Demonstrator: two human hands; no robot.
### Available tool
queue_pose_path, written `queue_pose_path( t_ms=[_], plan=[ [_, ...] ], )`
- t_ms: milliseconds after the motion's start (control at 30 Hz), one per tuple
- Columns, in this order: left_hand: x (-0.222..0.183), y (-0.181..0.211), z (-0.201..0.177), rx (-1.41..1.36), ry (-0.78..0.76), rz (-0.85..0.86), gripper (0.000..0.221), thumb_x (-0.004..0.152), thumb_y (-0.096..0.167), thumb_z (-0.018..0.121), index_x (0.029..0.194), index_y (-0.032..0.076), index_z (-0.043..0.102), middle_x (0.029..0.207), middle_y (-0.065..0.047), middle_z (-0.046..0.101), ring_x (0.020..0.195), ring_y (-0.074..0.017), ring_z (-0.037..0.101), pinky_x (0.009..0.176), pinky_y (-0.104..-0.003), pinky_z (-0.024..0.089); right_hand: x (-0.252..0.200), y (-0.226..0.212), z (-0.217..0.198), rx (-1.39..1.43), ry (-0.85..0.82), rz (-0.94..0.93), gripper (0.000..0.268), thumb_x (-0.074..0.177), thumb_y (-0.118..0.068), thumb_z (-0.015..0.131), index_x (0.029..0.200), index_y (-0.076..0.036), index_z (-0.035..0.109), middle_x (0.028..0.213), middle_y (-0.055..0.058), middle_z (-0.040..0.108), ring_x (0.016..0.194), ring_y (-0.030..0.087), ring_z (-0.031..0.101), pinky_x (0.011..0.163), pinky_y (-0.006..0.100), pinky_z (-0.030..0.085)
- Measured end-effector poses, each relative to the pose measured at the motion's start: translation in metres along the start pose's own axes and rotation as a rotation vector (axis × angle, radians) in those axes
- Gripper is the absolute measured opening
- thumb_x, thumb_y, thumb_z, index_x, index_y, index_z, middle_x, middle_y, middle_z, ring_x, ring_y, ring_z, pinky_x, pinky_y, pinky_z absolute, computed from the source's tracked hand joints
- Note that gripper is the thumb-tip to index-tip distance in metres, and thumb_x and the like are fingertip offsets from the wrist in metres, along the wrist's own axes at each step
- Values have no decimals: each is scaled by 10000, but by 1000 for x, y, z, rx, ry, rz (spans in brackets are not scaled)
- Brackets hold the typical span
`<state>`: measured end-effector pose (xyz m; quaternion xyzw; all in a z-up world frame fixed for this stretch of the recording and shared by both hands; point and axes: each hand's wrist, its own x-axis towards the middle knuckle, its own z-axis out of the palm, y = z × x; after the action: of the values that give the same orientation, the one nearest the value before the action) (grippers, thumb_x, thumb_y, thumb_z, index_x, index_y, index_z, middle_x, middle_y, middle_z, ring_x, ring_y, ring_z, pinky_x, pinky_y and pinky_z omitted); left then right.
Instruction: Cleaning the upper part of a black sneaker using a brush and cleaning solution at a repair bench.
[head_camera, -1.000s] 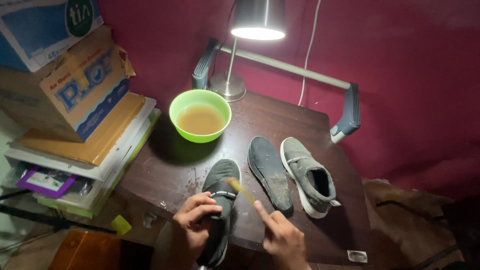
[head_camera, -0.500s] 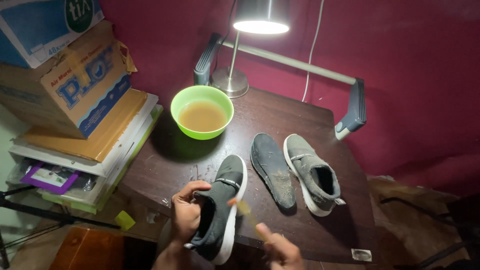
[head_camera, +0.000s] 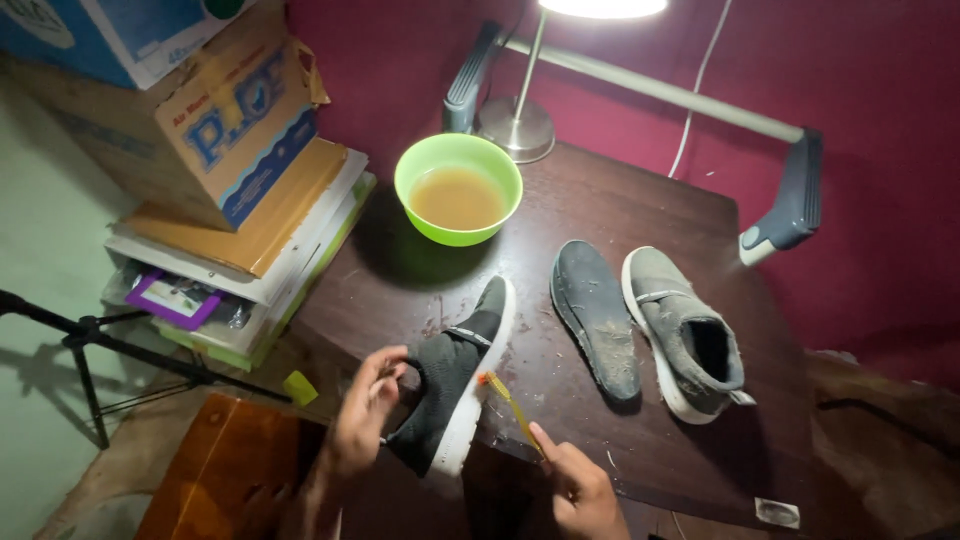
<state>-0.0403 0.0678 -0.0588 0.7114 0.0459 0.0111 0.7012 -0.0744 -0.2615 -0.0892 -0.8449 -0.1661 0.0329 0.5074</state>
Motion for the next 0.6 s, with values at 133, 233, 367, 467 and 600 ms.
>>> queue_pose_path(
  t_ms=[133, 233, 367, 467, 600],
  plan=[
    [-24, 29, 6, 344, 32, -272, 802, 681, 757, 534, 1376, 360, 485, 1368, 96, 711, 1161, -169, 749, 991, -365, 529, 2, -18, 8, -165, 87, -110, 613, 891, 15, 547, 1463, -200, 593, 761, -23, 548, 597, 121, 483, 612, 215, 431],
    [-26, 16, 13, 338, 97, 35, 521, 826, 396, 681, 1311, 236, 575, 1193, 24, 727, 1025, -177, 723, 897, -326, 550, -3, -39, -5, -265, -105, -59, 1069, 591, 102, 584, 1574, -281, 410, 861, -62, 542, 630, 84, 572, 592, 199, 498],
    [-20, 1, 11, 236, 171, 0, 160, 863, 282, 731, 960, 160, 769, 705, 37, 626, 608, -89, 529, 580, -242, 440, 4, -82, -20, -642, -245, 19, 681, 927, -219, 585, 1501, -564, 460, 847, -61, 458, 622, 150, 537, 509, 337, 433],
    [-16, -14, 10, 236, 127, 47, 207, 909, 293, 691, 892, 98, 757, 822, 21, 724, 751, -102, 648, 702, -245, 509, 18, -90, -23, -578, -104, 20, 680, 915, -150, 589, 1502, -479, 489, 804, -24, 447, 577, 176, 550, 512, 356, 417],
    [-12, -32, 13, 420, 180, 229, 555, 987, 495, 565, 613, 88, 511, 679, 29, 360, 614, -115, 388, 580, -299, 320, 10, -78, -41, -427, -808, -22, 722, 902, -807, 329, 1565, -532, 402, 824, -25, 331, 656, 133, 356, 649, 345, 328]
  ],
)
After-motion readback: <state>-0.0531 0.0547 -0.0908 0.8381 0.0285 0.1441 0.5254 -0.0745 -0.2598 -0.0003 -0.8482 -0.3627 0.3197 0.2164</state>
